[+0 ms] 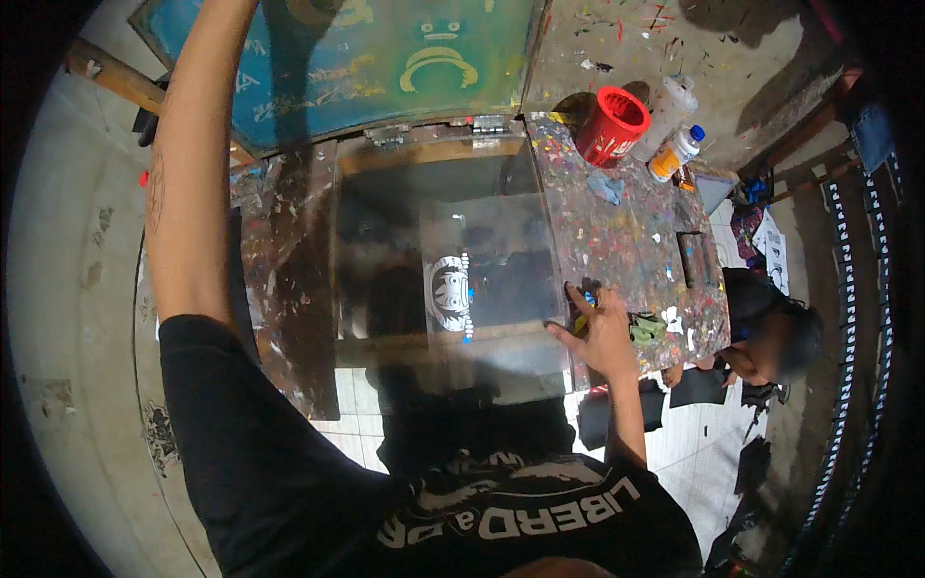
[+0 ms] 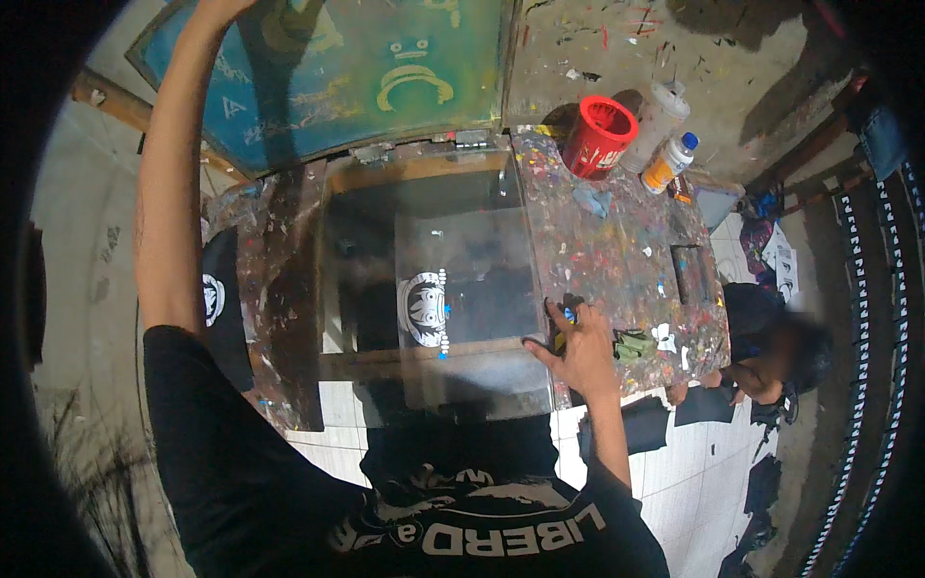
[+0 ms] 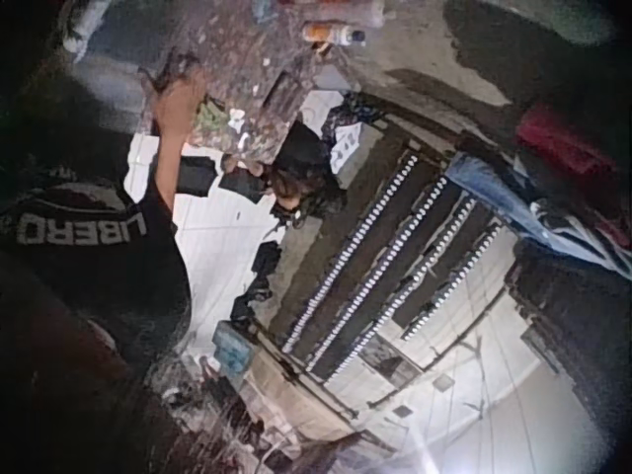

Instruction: The person secures a screen printing frame onto a workbench using clamps. They then apply masking tape to the edges of the screen mesh, smoothing it down with their fingers. Finally, they lift the frame and wipe the mesh surface with a blue cloth.

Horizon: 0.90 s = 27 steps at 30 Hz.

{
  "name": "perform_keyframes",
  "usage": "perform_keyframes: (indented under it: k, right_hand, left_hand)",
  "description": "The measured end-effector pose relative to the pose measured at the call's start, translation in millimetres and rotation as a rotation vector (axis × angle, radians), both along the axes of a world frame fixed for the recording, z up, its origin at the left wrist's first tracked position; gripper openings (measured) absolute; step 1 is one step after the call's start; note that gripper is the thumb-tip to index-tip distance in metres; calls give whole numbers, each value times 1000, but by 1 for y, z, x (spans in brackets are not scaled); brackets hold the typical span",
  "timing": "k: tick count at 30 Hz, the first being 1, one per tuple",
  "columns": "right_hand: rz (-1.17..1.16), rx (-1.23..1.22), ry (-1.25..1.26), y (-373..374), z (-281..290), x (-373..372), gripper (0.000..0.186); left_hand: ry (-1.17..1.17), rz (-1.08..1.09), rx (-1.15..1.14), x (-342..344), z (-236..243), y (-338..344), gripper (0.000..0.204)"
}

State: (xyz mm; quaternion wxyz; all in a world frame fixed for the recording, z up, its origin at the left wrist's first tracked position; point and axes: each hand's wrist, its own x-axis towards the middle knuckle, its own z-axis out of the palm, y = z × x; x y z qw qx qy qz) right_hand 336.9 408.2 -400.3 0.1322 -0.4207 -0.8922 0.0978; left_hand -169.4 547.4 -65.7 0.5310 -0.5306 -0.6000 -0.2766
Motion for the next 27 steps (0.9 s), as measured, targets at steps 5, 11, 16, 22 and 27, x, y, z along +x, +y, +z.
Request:
perform_keyframes:
  k: [5, 11, 16, 22, 27]
  right_hand:
    - [-12, 37, 7, -2, -5, 2, 71]
    - [-7, 39, 27, -5, -6, 1, 70]
    - [46, 50, 62, -7, -41, 16, 62]
    - [28, 136, 38, 0, -59, 38, 57]
    - [-34, 82, 15, 5, -25, 39, 57]
  left_hand:
    - [-293, -3, -306, 26, 17, -27, 81]
    - [-43, -238, -94, 79, -15, -145, 57]
    - [-299, -265, -154, 162, -119, -285, 55]
    - [-635, -320, -823, 215, -229, -391, 52]
    - [-759, -361, -868, 221, -328, -412, 47]
